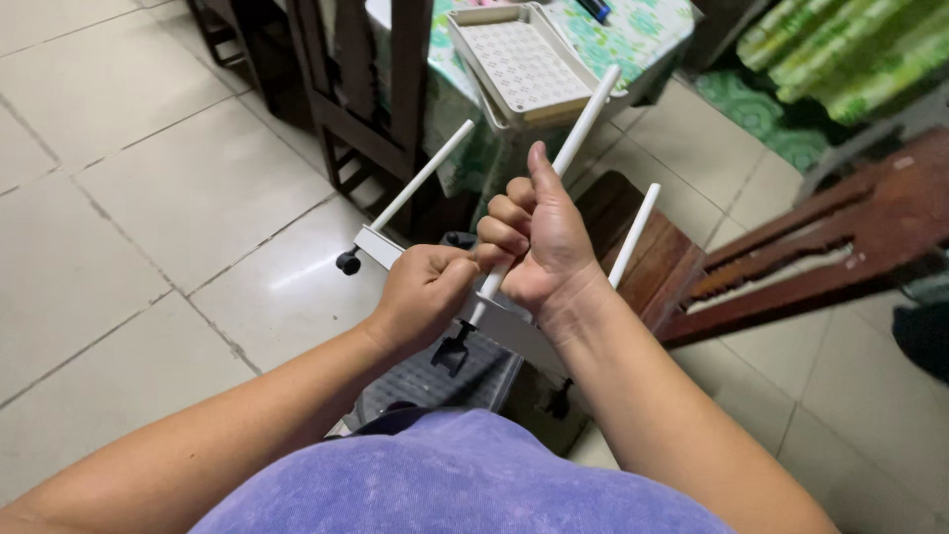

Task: The person assembles a white plastic rolling cart by inserting vertical poles into the base, attaching perforated trays, and securing caster wheels. The person handles the base, poles, trays, and wheels directly by hand.

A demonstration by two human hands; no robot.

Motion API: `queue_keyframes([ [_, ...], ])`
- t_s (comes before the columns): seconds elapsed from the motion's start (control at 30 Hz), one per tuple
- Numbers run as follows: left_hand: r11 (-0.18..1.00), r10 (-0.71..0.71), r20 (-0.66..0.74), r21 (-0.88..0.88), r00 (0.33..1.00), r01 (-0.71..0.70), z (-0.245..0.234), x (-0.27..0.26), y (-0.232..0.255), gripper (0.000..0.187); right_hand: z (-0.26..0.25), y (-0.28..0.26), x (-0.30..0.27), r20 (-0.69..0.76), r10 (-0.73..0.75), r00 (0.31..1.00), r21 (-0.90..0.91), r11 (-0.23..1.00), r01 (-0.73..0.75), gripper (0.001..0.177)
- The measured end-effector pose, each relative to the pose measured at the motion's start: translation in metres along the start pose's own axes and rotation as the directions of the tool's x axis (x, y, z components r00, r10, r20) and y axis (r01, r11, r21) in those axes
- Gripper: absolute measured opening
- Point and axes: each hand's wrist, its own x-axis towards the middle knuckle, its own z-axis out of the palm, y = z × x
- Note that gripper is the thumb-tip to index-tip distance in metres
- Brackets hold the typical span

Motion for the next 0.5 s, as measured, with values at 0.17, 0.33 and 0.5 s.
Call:
queue_keyframes([
  [0.17,0.974,0.010,0.189,-0.224,0.982,0.033,0.006,-0.009,-0.018,0.036,-0.008,0.014,-0.027,0.072,-0.083,0.994,0.055,0.995,0.079,0.063],
  [0.33,0.884,-0.107,0.262,-0.416,0.959,0.212,0.026,-0.012,-0.024,0.036,-0.028,0.015,-0.044,0.460,-0.159,0.874,0.331,0.944,-0.002,0.063],
  [0.5,0.947,-0.009,0.217,-0.313,0.976,0.078,0.042,-0.013,-0.021,0.042,-0.032,0.007,-0.061,0.045,-0.098,0.994,0.208,0.974,0.087,0.054],
])
